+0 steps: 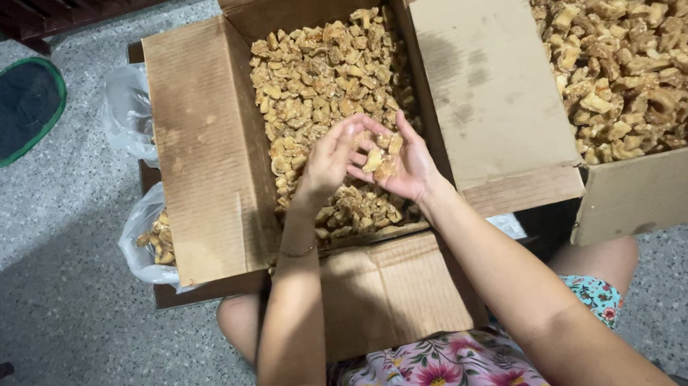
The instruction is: The person sits on the floor and sorts dried food pieces from a large cardboard box into a plastic bag. They repeatedly scoop handfuls of the pieces, inspect them, and transfer them into the bag.
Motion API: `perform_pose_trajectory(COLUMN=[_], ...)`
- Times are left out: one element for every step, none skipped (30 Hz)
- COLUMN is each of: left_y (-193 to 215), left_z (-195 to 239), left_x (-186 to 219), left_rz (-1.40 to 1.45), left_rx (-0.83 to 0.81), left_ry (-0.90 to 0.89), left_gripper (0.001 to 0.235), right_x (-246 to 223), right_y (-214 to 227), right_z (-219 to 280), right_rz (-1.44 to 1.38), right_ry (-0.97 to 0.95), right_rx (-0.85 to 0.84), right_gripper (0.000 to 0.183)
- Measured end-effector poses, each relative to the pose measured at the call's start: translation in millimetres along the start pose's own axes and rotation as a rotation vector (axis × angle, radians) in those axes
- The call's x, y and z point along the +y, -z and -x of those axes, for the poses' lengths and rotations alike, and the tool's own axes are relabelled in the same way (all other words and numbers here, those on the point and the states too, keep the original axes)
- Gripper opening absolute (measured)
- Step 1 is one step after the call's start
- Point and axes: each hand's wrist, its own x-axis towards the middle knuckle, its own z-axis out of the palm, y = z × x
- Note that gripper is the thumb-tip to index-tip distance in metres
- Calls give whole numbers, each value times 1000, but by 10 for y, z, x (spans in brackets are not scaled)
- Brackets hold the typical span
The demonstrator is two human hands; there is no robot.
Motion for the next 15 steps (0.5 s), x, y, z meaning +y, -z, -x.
perform_pose_trajectory(left_y=[17, 46, 80, 122, 167, 199, 215, 226, 233, 218, 154, 70, -27, -103, -136], left_z=[21, 52, 82, 92, 97, 101, 105, 121, 138, 153, 158, 143, 96, 45, 29], left_x=[-3, -15, -36, -68, -108, -164, -228, -294, -358, -426, -512, -612, -724, -837, -957], left_rz=[-18, -36, -55, -51, -47, -43, -176, -309, -443, -518, -590, -658, -884, -1111, -1124], left_rx=[44, 90, 136, 181, 227, 273, 328, 384, 439, 316, 189, 57, -78, -217, -228], left_ry=[38, 74, 111, 68, 24, -18, 54, 129, 206, 316, 424, 530, 527, 519, 623], left_gripper=[49, 50, 53, 52, 52, 53, 52, 51, 51, 49, 49, 51, 54, 63, 67], right_x=[-1, 0, 4, -5, -13, -23, -38, -48, -62, -79, -90, -99, -105, -119, -130], right_y=[1, 8, 25, 56, 97, 149, 208, 271, 337, 400, 466, 546, 624, 690, 751], right_z=[-3, -11, -21, -32, -46, -66, -90, -122, -154, -197, -235, -257, -279, -303, -321], right_rz=[15, 30, 20, 12, 4, -39, -82, -124, -173, -222, -271, -292, -312, -332, -346], right_ry=[2, 3, 7, 12, 17, 46, 74, 100, 131, 162, 193, 191, 189, 188, 183], right_rx=[11, 23, -11, -45, -78, -68, -58, -49, 9, 66, 123, 143, 162, 180, 161], right_gripper=[69, 69, 69, 69, 69, 66, 63, 61, 60, 59, 58, 58, 59, 60, 60])
